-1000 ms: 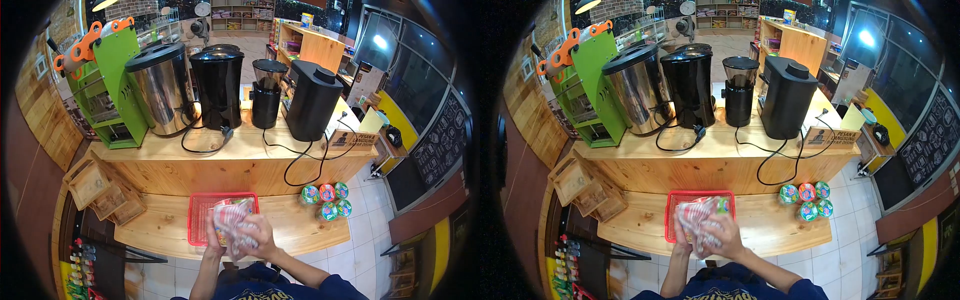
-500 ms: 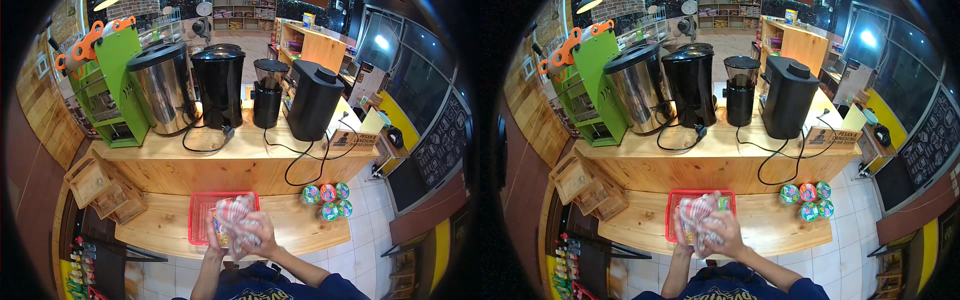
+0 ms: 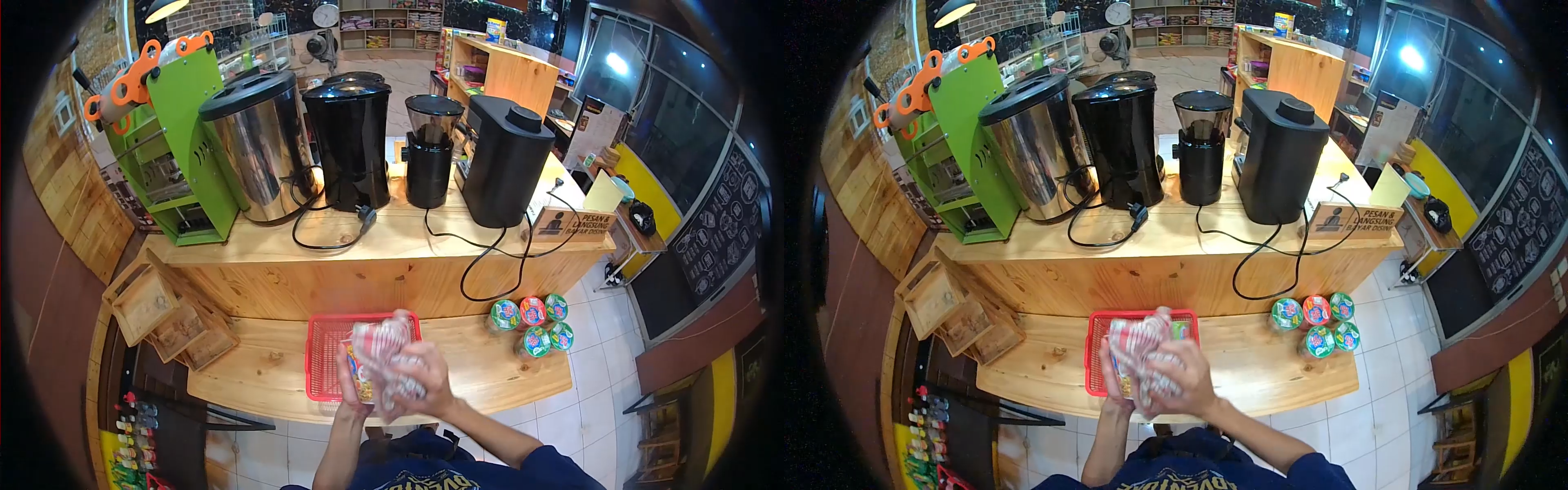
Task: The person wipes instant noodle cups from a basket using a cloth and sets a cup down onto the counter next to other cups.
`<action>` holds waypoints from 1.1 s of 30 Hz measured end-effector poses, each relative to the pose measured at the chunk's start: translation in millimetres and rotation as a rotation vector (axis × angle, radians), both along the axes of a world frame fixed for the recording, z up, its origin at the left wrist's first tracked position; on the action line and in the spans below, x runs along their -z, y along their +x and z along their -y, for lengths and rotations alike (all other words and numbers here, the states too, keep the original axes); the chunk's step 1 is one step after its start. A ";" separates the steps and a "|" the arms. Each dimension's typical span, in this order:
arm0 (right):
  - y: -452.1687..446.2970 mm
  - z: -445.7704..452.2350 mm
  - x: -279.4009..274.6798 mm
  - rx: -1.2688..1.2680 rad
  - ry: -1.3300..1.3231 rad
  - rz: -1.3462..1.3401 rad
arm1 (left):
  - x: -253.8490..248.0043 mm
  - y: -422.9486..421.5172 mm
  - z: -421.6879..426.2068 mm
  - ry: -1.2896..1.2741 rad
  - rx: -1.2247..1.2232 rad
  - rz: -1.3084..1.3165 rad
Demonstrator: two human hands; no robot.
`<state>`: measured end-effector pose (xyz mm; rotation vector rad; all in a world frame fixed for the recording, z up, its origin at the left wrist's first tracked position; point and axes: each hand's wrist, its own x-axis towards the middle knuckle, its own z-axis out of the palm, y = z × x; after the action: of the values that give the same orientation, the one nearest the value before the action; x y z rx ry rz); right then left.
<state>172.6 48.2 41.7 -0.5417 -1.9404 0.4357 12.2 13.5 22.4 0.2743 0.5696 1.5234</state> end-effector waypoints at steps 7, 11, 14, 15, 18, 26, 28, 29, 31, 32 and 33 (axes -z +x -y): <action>3.3 -11.2 -8.9 -0.006 0.071 0.018 | 35.4 -20.8 2.4 0.032 0.121 0.030; 1.1 -28.3 -23.8 0.088 0.042 -0.021 | 39.3 -4.7 2.6 0.242 0.169 0.405; -5.4 -9.0 -8.7 0.041 -0.005 -0.020 | 33.0 -12.1 2.0 0.158 0.091 0.224; -7.5 3.3 1.2 0.009 -0.016 -0.019 | 18.5 -14.1 2.2 0.122 0.062 0.141; -8.5 20.8 10.0 -0.059 -0.045 0.022 | 20.2 -27.1 3.5 0.045 0.021 -0.052; -9.8 -34.6 -22.2 0.077 -0.018 -0.015 | 40.9 -28.5 0.9 0.041 0.084 0.103; -13.3 -33.8 -18.1 0.052 -0.020 -0.011 | 29.3 -33.0 -9.8 0.124 0.143 0.394; -15.0 -28.1 -10.0 0.029 -0.031 0.010 | 22.7 -27.1 -11.7 -0.093 0.044 -0.002; -16.8 -15.2 4.7 0.015 -0.030 0.009 | 26.9 -34.3 -12.7 -0.058 0.036 -0.074; -17.8 -9.3 10.1 0.007 -0.031 0.009 | 31.5 -40.2 -12.8 -0.043 0.030 -0.110; -18.7 -4.7 11.5 0.003 -0.032 -0.001 | 28.9 -46.3 -11.7 0.085 0.069 -0.054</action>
<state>153.9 52.9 30.2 -0.5643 -1.9344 0.4659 -34.2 25.1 -6.5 0.3976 0.5339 1.4793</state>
